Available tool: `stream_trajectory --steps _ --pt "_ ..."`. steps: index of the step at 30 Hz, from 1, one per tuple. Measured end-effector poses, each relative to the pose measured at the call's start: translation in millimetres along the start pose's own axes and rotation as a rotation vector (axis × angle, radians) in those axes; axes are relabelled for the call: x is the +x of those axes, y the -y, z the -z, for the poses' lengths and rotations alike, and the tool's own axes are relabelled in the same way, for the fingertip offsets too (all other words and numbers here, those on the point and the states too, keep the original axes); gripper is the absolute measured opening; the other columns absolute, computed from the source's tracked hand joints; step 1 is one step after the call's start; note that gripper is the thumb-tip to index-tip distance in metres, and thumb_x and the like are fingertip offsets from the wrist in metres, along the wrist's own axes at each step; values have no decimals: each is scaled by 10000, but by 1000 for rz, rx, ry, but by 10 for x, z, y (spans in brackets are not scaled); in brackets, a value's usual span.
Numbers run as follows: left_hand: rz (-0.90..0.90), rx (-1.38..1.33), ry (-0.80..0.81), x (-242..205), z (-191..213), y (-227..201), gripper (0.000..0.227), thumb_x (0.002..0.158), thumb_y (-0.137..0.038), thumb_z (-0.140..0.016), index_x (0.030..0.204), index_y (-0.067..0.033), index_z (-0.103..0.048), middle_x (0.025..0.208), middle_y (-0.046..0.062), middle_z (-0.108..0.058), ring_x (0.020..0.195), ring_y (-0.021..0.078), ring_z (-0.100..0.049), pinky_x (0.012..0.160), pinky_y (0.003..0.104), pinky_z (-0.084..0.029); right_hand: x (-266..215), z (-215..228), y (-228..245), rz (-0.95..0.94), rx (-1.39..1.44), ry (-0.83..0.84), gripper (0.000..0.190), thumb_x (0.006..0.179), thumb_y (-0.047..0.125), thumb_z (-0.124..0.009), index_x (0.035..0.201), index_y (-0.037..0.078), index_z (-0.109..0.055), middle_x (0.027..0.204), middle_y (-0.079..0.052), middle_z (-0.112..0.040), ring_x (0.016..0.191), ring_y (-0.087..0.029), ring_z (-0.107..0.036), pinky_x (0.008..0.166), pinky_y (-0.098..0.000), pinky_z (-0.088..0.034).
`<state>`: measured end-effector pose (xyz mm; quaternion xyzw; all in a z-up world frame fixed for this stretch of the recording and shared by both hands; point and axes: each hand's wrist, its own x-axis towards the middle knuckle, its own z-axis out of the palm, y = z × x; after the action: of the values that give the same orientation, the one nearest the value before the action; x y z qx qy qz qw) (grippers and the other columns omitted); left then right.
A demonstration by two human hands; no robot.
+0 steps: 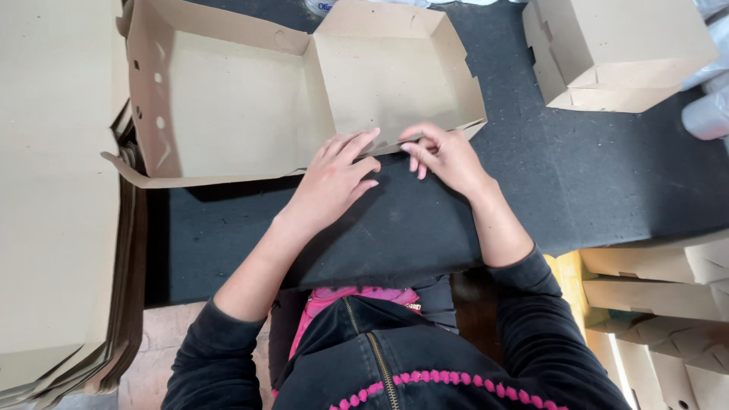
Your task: The person assembles cardboard boxes by folding the sides and tucking in the tabs by hand, then stacks the completed boxes on the table.
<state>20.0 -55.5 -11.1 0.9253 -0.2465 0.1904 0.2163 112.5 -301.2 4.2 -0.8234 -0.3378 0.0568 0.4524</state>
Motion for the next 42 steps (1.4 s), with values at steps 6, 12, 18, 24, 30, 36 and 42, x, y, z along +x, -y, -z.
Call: stream_trajectory --steps 6,12,18,24,30,36,42 --pt "45 40 72 130 -623 164 394 972 -204 -699 1351 -200 -590 1196 82 -623 1150 291 -658 1025 464 -500 -197 716 -491 -173 310 -250 243 1155 214 -442 1096 37 -597 602 -123 -626 425 -180 -623 382 -220 -460" --pt "12 183 -8 59 -846 283 371 1001 -143 -656 1358 -195 -569 1108 53 -636 1082 231 -685 959 386 -544 -251 687 -318 -350 105 -62 163 1041 119 -632 1099 -26 -675 631 -135 -662 439 -149 -615 382 -213 -423" --pt "5 158 -1 82 -716 222 365 1006 -98 -636 1363 -160 -594 1065 90 -678 1075 242 -704 962 390 -554 -233 674 -336 -368 17 -119 133 1026 87 -657 1138 17 -675 654 -123 -683 467 -150 -639 418 -216 -464" --pt "-1 190 8 108 -659 177 360 998 -139 -674 1352 -156 -615 1057 97 -695 1051 236 -713 949 386 -568 -203 568 -381 -346 -24 -94 92 1012 40 -650 1097 16 -677 667 -131 -694 494 -151 -652 480 -235 -512" --pt "-8 236 24 138 -560 117 390 971 -202 -732 1343 -155 -624 1060 91 -692 1042 228 -708 932 371 -575 -208 567 -463 -320 10 -37 62 1015 21 -630 1068 9 -661 712 -139 -711 567 -159 -677 560 -256 -560" --pt "-12 220 30 121 -573 133 415 966 -217 -735 1356 -150 -614 1070 94 -680 1045 237 -699 935 383 -576 -273 700 -514 -335 30 -63 68 1017 60 -674 1033 -5 -664 806 -155 -740 705 -178 -726 649 -274 -600" --pt "-19 215 38 132 -563 131 408 959 -227 -744 1344 -161 -625 1084 87 -672 1066 233 -689 953 387 -564 -342 806 -705 -417 3 -269 472 1186 338 -475 907 34 -705 694 -124 -702 602 -169 -716 555 -275 -604"
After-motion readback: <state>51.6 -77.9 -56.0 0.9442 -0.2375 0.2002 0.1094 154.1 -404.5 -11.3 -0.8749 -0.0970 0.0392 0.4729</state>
